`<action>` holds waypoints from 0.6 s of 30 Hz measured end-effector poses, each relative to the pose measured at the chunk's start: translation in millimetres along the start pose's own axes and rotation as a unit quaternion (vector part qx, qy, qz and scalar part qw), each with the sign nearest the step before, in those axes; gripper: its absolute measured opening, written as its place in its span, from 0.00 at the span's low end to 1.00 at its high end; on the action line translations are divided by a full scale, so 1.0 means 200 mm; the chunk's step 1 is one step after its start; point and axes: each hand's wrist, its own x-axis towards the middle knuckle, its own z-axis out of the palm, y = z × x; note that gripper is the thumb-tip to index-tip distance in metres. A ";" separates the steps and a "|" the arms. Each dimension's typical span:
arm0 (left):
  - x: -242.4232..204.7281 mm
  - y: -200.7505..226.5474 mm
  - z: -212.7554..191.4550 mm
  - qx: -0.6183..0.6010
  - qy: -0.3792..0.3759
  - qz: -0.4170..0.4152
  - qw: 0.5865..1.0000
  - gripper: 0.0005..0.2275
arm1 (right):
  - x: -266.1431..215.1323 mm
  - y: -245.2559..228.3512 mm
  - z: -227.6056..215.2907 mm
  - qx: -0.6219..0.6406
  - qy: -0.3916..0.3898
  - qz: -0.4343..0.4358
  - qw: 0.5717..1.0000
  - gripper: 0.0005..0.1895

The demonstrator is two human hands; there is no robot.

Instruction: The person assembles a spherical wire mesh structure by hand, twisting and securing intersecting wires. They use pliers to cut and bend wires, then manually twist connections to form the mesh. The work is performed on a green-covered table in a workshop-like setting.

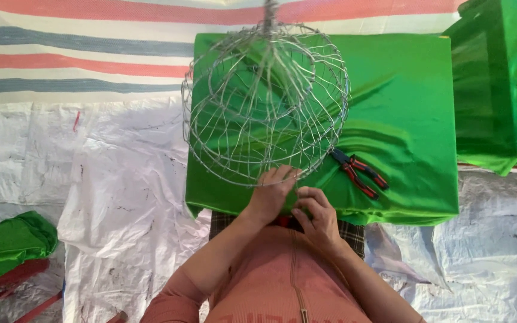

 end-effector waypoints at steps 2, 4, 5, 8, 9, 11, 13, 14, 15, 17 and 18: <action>-0.05 -0.03 0.07 0.002 -0.008 -0.005 1.000 0.12 | -0.05 0.05 0.02 -0.029 -0.006 0.012 1.000 0.03; -0.09 -0.04 0.11 0.003 -0.019 -0.008 1.000 0.15 | -0.08 0.02 0.03 -0.057 -0.012 0.028 0.998 0.05; -0.11 -0.03 0.13 0.012 -0.013 0.001 1.000 0.16 | -0.08 -0.03 0.02 -0.053 -0.025 0.031 0.998 0.05; -0.11 -0.03 0.13 -0.004 -0.001 -0.001 1.000 0.16 | -0.11 -0.02 0.04 -0.078 -0.043 0.022 0.996 0.06; -0.11 -0.03 0.13 -0.026 0.008 -0.010 1.000 0.16 | -0.13 0.01 0.05 -0.109 -0.045 0.004 0.993 0.08; -0.10 -0.03 0.08 -0.042 0.020 -0.001 0.999 0.15 | -0.18 0.04 0.09 -0.099 -0.040 0.038 0.994 0.07; -0.10 -0.04 0.09 -0.056 0.032 0.009 0.998 0.14 | -0.19 0.02 0.10 -0.089 -0.032 0.071 0.993 0.07; -0.11 -0.05 0.13 -0.053 0.031 0.005 0.998 0.15 | -0.18 -0.02 0.09 -0.047 -0.034 0.158 0.986 0.06; -0.12 -0.06 0.17 -0.050 0.031 0.002 0.998 0.17 | -0.17 -0.05 0.08 -0.005 -0.034 0.243 0.970 0.09; -0.11 -0.06 0.18 -0.025 0.038 0.021 0.999 0.17 | -0.14 -0.08 0.07 0.092 -0.034 0.332 0.938 0.11; -0.11 -0.06 0.18 0.000 0.046 0.039 0.998 0.17 | -0.12 -0.10 0.06 0.188 -0.033 0.414 0.890 0.14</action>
